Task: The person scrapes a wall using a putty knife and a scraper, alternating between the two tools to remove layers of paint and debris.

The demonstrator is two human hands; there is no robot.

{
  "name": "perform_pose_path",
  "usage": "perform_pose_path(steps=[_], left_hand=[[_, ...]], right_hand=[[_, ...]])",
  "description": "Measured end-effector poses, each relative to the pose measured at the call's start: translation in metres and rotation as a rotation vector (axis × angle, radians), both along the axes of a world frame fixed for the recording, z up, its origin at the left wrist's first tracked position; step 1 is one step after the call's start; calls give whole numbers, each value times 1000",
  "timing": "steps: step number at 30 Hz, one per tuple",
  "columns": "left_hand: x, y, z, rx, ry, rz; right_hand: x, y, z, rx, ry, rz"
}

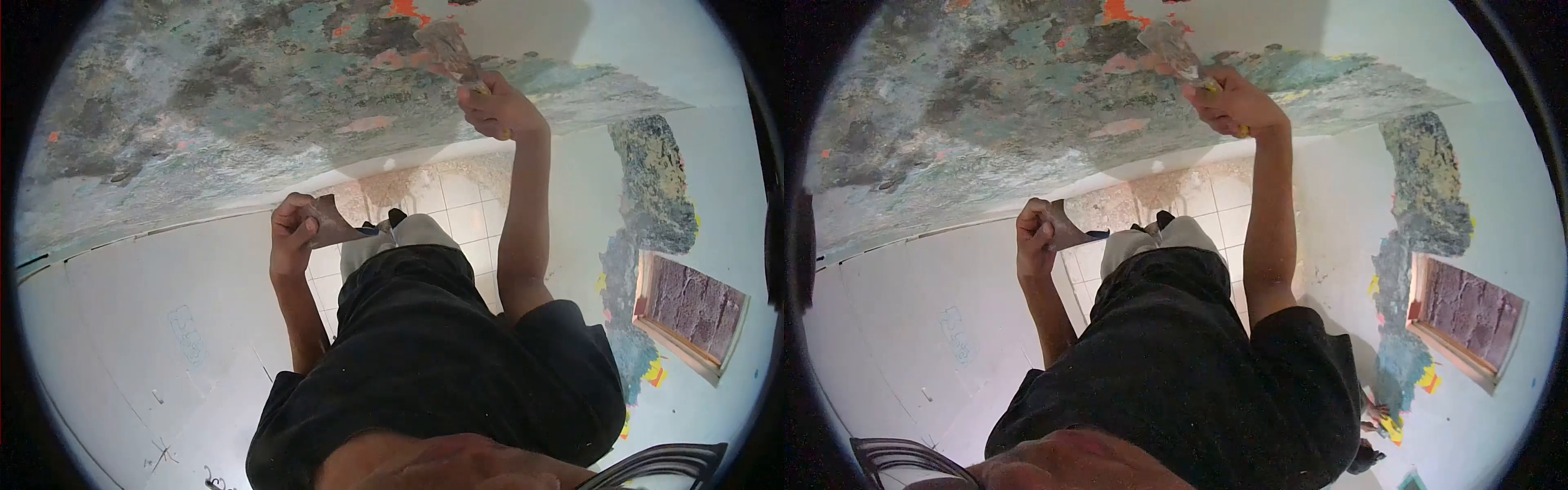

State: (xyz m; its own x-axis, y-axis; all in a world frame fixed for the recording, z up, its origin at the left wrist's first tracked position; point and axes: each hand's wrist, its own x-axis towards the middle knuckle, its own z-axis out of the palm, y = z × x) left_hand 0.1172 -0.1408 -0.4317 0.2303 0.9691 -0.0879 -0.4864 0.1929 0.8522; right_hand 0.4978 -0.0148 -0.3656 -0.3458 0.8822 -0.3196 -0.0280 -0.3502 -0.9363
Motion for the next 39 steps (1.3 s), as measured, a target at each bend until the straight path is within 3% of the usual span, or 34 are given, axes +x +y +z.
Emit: perform_pose_path(steps=[3,13,25,35,39], left_hand=[[-3,2,7,23,17,33],[-6,2,8,19,46,31],[-2,1,7,-17,76,16],[4,1,11,-45,42,-11],[-6,2,8,-27,32,-56]], right_hand=[[4,-7,-2,9,-48,-14],[-4,-21,-23,-41,372,-66],[-13,-9,-38,-52,324,-112],[-15,-15,-53,-42,466,-33],[-24,-32,-54,127,442,-139]])
